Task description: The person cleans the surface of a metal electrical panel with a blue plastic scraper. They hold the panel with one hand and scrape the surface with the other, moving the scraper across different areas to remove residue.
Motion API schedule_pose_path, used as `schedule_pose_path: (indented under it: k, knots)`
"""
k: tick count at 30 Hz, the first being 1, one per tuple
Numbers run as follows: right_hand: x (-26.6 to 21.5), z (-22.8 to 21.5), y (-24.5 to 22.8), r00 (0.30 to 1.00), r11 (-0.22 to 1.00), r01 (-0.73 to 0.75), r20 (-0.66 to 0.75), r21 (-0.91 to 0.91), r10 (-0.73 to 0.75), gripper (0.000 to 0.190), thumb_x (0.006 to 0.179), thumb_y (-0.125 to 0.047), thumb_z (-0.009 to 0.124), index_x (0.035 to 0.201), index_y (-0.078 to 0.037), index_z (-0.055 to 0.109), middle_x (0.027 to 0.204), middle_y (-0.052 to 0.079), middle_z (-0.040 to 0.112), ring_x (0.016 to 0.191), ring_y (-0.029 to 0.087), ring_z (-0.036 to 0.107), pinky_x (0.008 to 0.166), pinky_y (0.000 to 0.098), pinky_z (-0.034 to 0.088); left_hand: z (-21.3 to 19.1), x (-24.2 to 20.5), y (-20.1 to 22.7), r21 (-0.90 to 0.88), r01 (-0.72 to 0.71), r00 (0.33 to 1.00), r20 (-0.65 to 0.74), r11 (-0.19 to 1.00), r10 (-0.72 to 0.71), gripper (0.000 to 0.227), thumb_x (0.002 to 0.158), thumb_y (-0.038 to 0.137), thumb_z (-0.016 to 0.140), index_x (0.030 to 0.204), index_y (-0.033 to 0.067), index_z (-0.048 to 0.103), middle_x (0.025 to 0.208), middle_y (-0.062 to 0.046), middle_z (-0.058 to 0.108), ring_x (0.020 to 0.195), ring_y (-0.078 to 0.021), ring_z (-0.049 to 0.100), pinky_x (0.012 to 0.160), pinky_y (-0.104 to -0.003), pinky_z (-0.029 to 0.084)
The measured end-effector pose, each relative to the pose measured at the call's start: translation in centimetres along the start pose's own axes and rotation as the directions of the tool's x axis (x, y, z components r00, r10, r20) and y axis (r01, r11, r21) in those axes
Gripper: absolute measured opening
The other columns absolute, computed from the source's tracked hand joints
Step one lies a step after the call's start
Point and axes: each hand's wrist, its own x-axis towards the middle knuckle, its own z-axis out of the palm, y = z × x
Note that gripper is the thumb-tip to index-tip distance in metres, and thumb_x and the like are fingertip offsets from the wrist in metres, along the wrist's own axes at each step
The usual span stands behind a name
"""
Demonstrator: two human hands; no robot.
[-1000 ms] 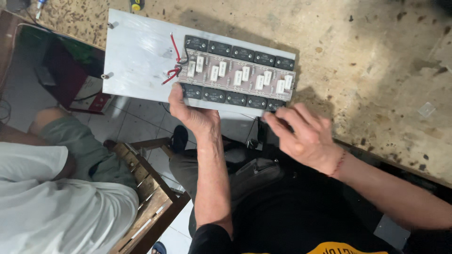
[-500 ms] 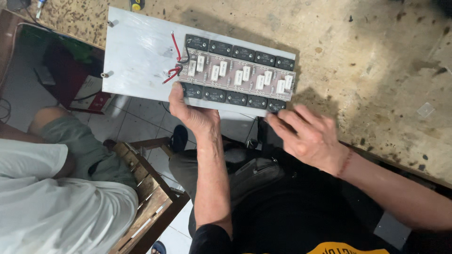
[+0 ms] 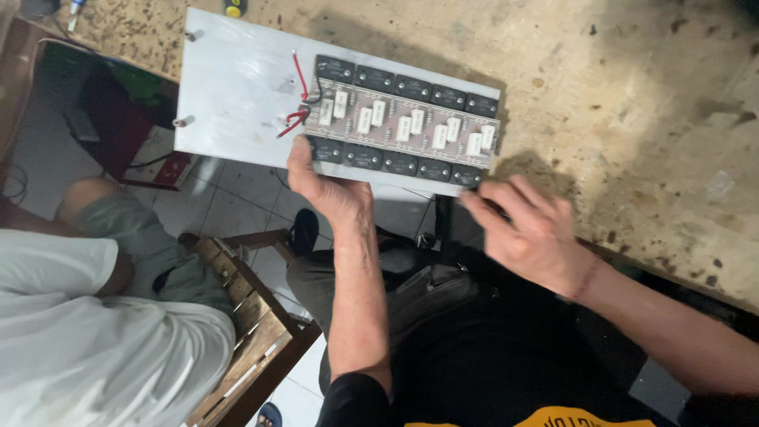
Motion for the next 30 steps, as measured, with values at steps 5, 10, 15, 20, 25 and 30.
schedule_pose_path:
  k: [5, 10, 15, 20, 25, 30]
  knots:
    - [0.9, 1.5, -0.8, 0.998, 1.000, 0.023, -0.062, 0.011, -0.023, 0.021, 0.095, 0.002, 0.056, 0.096, -0.009, 0.074, 0.091, 0.007, 0.060, 0.076, 0.024, 0.061, 0.057, 0.0280, 0.051, 0.3, -0.4, 1.2, 0.018, -0.016, 1.000, -0.008, 1.000, 0.016, 0.024, 0.082, 0.021, 0.079, 0.099, 0.0063, 0.070, 0.091, -0.014, 0.071, 0.083, -0.0232, 0.073, 0.072, -0.042, 0.067]
    - [-1.4, 1.5, 0.4, 1.000, 1.000, -0.010, 0.007, -0.015, 0.010, 0.020, 0.096, 0.002, 0.054, 0.097, -0.006, 0.073, 0.093, 0.009, 0.060, 0.075, 0.025, 0.061, 0.058, 0.0294, 0.050, -0.4, 0.2, 0.6, -0.005, 0.015, 1.000, -0.017, 1.000, -0.016, 0.027, 0.082, 0.024, 0.081, 0.100, 0.0068, 0.070, 0.094, -0.015, 0.071, 0.084, -0.0241, 0.072, 0.071, -0.045, 0.067]
    - [0.9, 2.3, -0.6, 0.998, 1.000, -0.009, -0.062, -0.018, 0.008, 0.016, 0.095, 0.001, 0.059, 0.090, -0.007, 0.072, 0.093, 0.009, 0.060, 0.076, 0.025, 0.060, 0.054, 0.0288, 0.049, -0.1, 0.2, 0.7, -0.012, -0.011, 1.000, 0.012, 1.000, 0.011, 0.023, 0.082, 0.020, 0.080, 0.099, 0.0080, 0.070, 0.093, -0.012, 0.071, 0.083, -0.0220, 0.073, 0.073, -0.041, 0.067]
    - [-0.7, 0.7, 0.1, 1.000, 0.998, -0.029, 0.000, -0.048, 0.029, 0.013, 0.093, 0.001, 0.063, 0.091, -0.007, 0.072, 0.092, 0.008, 0.060, 0.075, 0.025, 0.059, 0.051, 0.0307, 0.050, 0.3, -0.1, 0.6, -0.013, -0.031, 0.999, 0.011, 0.999, 0.031, 0.024, 0.081, 0.018, 0.080, 0.098, 0.0069, 0.069, 0.093, -0.013, 0.071, 0.082, -0.0226, 0.072, 0.071, -0.042, 0.066]
    - [-0.1, 2.7, -0.5, 0.998, 1.000, -0.010, -0.057, -0.020, 0.009, 0.018, 0.095, -0.004, 0.058, 0.097, -0.010, 0.074, 0.095, 0.007, 0.060, 0.081, 0.025, 0.061, 0.053, 0.0278, 0.050, 0.7, -0.4, 0.8, 0.013, -0.048, 0.999, 0.017, 0.999, 0.048, 0.028, 0.080, 0.020, 0.082, 0.101, 0.0075, 0.069, 0.096, -0.014, 0.069, 0.085, -0.0233, 0.071, 0.073, -0.045, 0.065]
    - [-3.1, -2.5, 2.1, 0.957, 0.935, 0.080, 0.289, -0.346, 0.025, 0.009, 0.094, -0.013, 0.064, 0.094, -0.011, 0.073, 0.092, 0.002, 0.060, 0.095, 0.019, 0.063, 0.064, 0.0229, 0.052, 0.5, -0.2, 0.7, -0.007, -0.035, 0.999, -0.002, 0.999, 0.035, 0.027, 0.081, 0.020, 0.080, 0.102, 0.0077, 0.068, 0.097, -0.014, 0.068, 0.086, -0.0237, 0.071, 0.075, -0.044, 0.065]
